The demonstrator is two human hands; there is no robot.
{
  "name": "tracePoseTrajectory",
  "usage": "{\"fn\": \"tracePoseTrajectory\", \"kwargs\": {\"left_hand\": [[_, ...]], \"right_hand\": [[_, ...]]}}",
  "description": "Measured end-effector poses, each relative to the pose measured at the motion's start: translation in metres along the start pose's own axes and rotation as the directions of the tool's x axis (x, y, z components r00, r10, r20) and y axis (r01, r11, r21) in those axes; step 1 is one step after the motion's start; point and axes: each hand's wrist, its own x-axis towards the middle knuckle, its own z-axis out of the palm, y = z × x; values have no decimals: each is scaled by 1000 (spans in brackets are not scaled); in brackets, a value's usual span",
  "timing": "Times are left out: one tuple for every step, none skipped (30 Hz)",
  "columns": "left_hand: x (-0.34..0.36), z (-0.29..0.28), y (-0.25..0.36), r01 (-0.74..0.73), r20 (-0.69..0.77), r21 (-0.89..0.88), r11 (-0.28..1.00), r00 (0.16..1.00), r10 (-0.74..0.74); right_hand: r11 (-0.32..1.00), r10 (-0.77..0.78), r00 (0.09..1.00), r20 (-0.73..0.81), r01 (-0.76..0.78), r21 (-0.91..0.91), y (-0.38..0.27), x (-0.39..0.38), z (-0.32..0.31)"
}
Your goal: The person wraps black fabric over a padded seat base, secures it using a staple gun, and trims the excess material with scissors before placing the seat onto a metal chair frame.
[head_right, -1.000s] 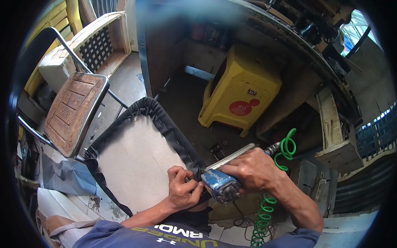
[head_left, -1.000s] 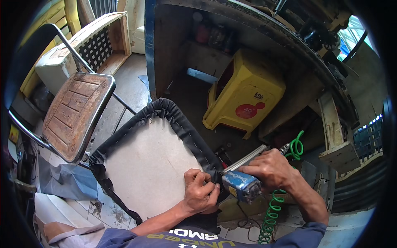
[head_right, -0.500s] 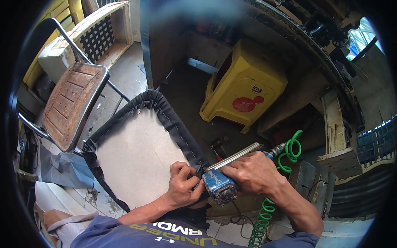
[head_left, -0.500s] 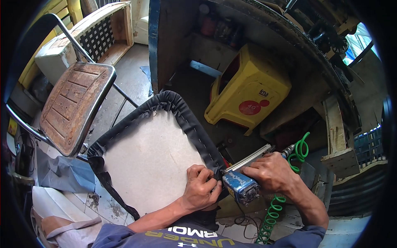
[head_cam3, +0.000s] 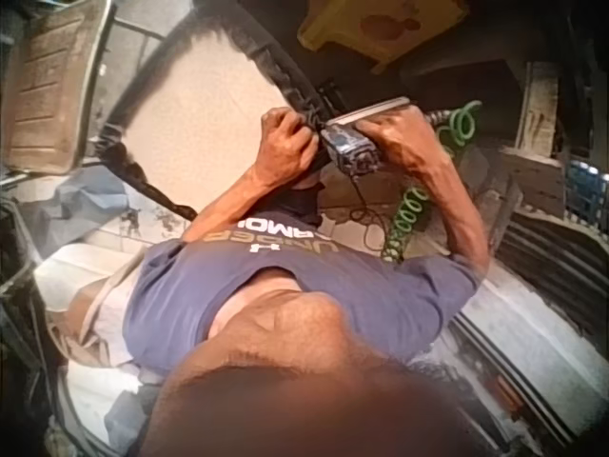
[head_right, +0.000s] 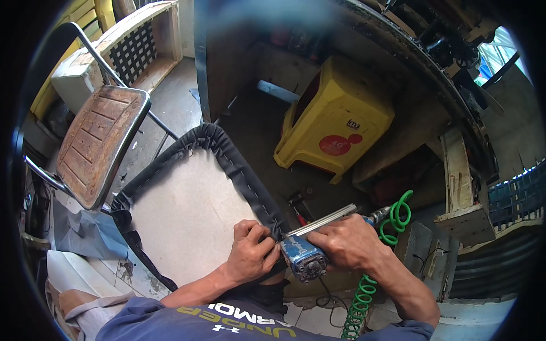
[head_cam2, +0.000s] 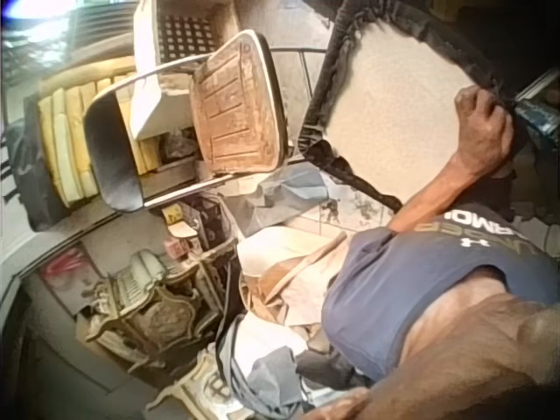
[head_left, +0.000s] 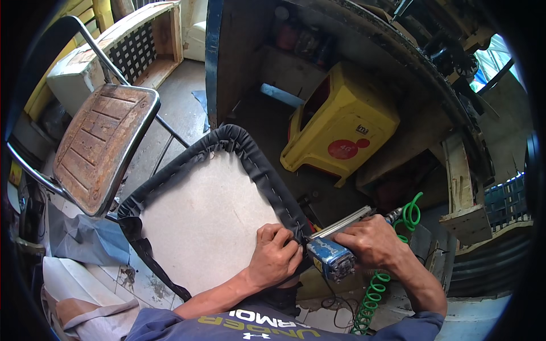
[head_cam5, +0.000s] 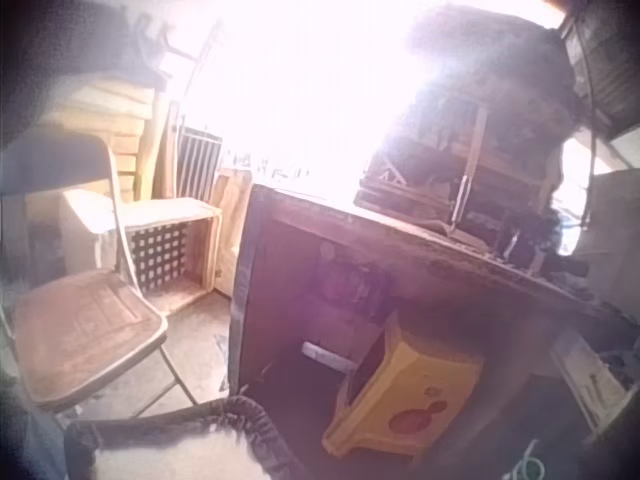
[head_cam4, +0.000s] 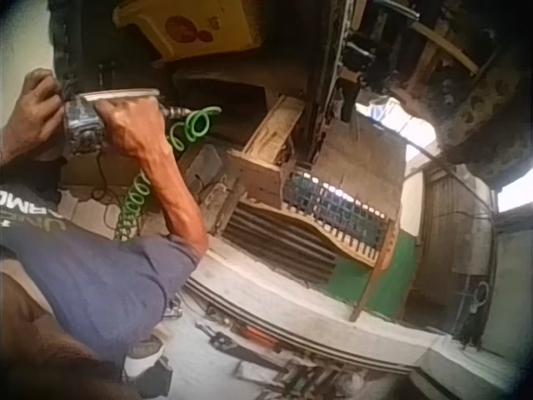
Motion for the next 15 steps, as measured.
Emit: {"fn": "tracePoseTrajectory", "kwargs": {"left_hand": [[-2, -1, 3, 6, -3, -8, 1000, 1000, -6], [-3, -2, 4, 13, -6, -17, 1000, 1000, -13], [1, -2, 3, -3, -14, -12, 1000, 1000, 3], [0, -1, 2, -9, -15, 1, 1000, 1000, 9], [0, 1, 1, -15, -16, 12, 1000, 1000, 15], [-2, 3, 0, -22, -16, 23, 999, 1000, 22], [-1, 3, -1, -15, -17, 26, 1000, 1000, 16], [-1, 2, -2, -9, -18, 29, 1000, 1000, 10], [-1, 2, -2, -3, -19, 32, 999, 1000, 4], [0, 1, -2, -4, -17, 22, 1000, 1000, 4], [0, -1, 0, -4, -14, 13, 1000, 1000, 5], [1, -2, 0, -4, -12, 4, 1000, 1000, 4], [0, -1, 0, -9, -15, 9, 1000, 1000, 9], [0, 0, 0, -13, -17, 14, 1000, 1000, 14], [-1, 1, 1, -18, -20, 19, 1000, 1000, 18]], "right_hand": [[1000, -20, 1000, 6, 20, 9, 2, 0, -4], [999, -38, 999, -29, 39, 17, 3, -1, -6], [998, -56, 996, -63, 58, 25, 4, -3, -7], [996, -70, 994, -85, 73, 43, 2, -7, -5], [997, -72, 995, -71, 71, -14, 1, -8, 5], [999, -46, 998, -50, 46, -3, 0, -7, 11], [1000, -16, 999, -41, 16, 0, -1, -7, 15], [1000, 15, 999, -32, -15, 3, -2, -8, 17], [1000, 17, 999, -31, -16, 23, -3, -10, 15], [999, 12, 999, -42, -10, 45, -4, -12, 10], [998, 7, 999, -52, -3, 67, -6, -14, 3], [996, 1, 998, -63, 4, 89, -6, -15, 0], [997, -5, 999, -47, 9, 76, -7, -18, 2], [999, -3, 1000, -27, 4, 51, -8, -19, 8], [1000, -1, 1000, -8, 1, 26, -8, -19, 16]]}}
